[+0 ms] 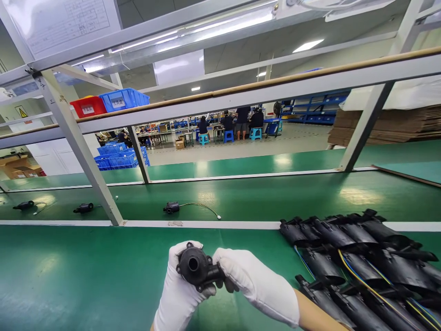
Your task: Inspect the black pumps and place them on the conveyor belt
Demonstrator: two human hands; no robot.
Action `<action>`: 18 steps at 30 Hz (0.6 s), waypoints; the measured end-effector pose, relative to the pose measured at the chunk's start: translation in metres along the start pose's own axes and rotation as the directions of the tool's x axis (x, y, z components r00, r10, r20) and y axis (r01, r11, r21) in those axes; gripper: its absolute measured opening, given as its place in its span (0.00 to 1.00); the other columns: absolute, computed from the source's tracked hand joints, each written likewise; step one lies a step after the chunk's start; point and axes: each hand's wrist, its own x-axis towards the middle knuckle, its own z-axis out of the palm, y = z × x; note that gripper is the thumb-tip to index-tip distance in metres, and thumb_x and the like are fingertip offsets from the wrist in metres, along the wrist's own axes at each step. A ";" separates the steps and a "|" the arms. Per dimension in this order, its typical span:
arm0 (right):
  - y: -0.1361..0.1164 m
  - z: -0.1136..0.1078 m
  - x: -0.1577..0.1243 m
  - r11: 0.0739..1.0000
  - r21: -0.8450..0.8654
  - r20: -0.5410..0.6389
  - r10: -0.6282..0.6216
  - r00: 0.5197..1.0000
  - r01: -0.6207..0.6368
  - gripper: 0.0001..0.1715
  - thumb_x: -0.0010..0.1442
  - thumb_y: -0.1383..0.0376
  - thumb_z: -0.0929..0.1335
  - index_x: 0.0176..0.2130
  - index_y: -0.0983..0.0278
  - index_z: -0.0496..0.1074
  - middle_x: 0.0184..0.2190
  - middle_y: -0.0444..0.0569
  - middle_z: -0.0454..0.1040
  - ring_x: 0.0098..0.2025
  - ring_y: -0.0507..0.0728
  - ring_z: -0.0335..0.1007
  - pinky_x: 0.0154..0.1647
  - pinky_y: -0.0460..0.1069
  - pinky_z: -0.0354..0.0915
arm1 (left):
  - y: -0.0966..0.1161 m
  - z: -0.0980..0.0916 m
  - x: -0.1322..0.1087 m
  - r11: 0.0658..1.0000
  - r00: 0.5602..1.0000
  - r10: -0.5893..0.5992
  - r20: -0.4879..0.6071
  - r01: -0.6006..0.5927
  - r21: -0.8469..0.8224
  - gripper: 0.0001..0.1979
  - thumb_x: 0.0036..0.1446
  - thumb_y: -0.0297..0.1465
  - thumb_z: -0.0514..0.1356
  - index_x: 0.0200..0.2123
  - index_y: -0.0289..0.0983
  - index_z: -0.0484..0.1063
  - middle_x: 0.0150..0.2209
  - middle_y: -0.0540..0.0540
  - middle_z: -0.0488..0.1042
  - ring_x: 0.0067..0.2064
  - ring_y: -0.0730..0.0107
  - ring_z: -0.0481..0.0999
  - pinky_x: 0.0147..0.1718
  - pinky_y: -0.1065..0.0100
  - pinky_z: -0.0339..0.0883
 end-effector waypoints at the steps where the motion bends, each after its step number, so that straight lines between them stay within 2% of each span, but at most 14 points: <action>1: 0.000 0.000 0.000 1.000 -0.001 0.000 -0.005 1.000 0.005 0.46 0.59 0.29 0.44 0.26 0.61 0.61 0.21 0.46 0.65 0.24 0.54 0.59 0.29 0.49 0.57 | -0.002 -0.001 0.001 1.000 1.000 0.008 -0.002 -0.007 0.006 0.35 0.24 0.29 0.76 0.39 0.45 0.65 0.37 0.51 0.73 0.32 0.61 0.79 0.22 0.68 0.72; 6: -0.001 0.001 0.000 1.000 0.030 0.008 0.009 1.000 -0.009 0.45 0.58 0.27 0.47 0.26 0.61 0.61 0.20 0.45 0.65 0.23 0.54 0.59 0.27 0.48 0.56 | -0.016 -0.005 0.002 0.991 0.998 0.066 -0.018 -0.063 0.122 0.33 0.36 0.31 0.73 0.46 0.46 0.61 0.39 0.50 0.73 0.29 0.65 0.78 0.21 0.66 0.72; 8: -0.002 0.003 0.002 0.996 0.058 0.025 0.065 0.998 -0.067 0.43 0.57 0.27 0.52 0.27 0.62 0.62 0.21 0.45 0.66 0.22 0.53 0.60 0.25 0.48 0.56 | -0.019 -0.005 0.000 0.962 0.985 0.163 -0.061 -0.145 0.231 0.36 0.35 0.27 0.73 0.47 0.45 0.60 0.42 0.49 0.73 0.34 0.65 0.78 0.30 0.64 0.75; 10: -0.004 0.004 0.002 0.987 0.064 0.040 0.145 0.989 -0.147 0.37 0.58 0.31 0.57 0.28 0.61 0.62 0.22 0.45 0.68 0.22 0.53 0.62 0.24 0.47 0.57 | -0.019 -0.005 -0.003 0.892 0.950 0.307 -0.063 -0.264 0.366 0.40 0.32 0.24 0.73 0.49 0.45 0.60 0.44 0.49 0.72 0.38 0.65 0.77 0.37 0.62 0.76; 12: -0.006 0.001 0.001 0.989 -0.001 0.033 0.145 0.989 -0.145 0.29 0.60 0.39 0.61 0.29 0.62 0.63 0.24 0.47 0.70 0.24 0.54 0.65 0.26 0.47 0.60 | -0.017 -0.009 -0.004 0.744 0.879 0.477 0.014 -0.412 0.526 0.41 0.37 0.25 0.73 0.54 0.44 0.58 0.47 0.46 0.71 0.40 0.64 0.77 0.41 0.61 0.75; 14: -0.006 -0.006 -0.002 0.996 -0.083 0.051 0.034 0.998 -0.029 0.22 0.61 0.47 0.63 0.32 0.62 0.67 0.28 0.49 0.73 0.30 0.56 0.68 0.31 0.49 0.64 | -0.016 -0.020 -0.002 0.546 0.791 0.602 0.108 -0.506 0.667 0.40 0.48 0.27 0.68 0.61 0.45 0.53 0.52 0.42 0.70 0.46 0.61 0.77 0.47 0.57 0.73; 16: -0.004 -0.016 -0.006 0.990 -0.106 0.101 -0.083 0.991 0.094 0.18 0.63 0.51 0.64 0.37 0.63 0.72 0.35 0.52 0.76 0.36 0.58 0.71 0.39 0.51 0.67 | -0.018 -0.038 0.007 0.378 0.726 0.672 0.143 -0.502 0.778 0.39 0.55 0.29 0.65 0.65 0.44 0.49 0.57 0.38 0.68 0.54 0.57 0.73 0.55 0.51 0.68; 18: 0.002 -0.024 -0.009 0.991 -0.049 0.098 -0.119 0.988 0.124 0.19 0.63 0.50 0.66 0.39 0.63 0.73 0.39 0.53 0.77 0.39 0.59 0.73 0.41 0.51 0.68 | -0.023 -0.062 0.020 0.290 0.706 0.698 0.123 -0.435 0.852 0.36 0.56 0.33 0.65 0.65 0.43 0.53 0.56 0.39 0.70 0.58 0.54 0.70 0.58 0.47 0.64</action>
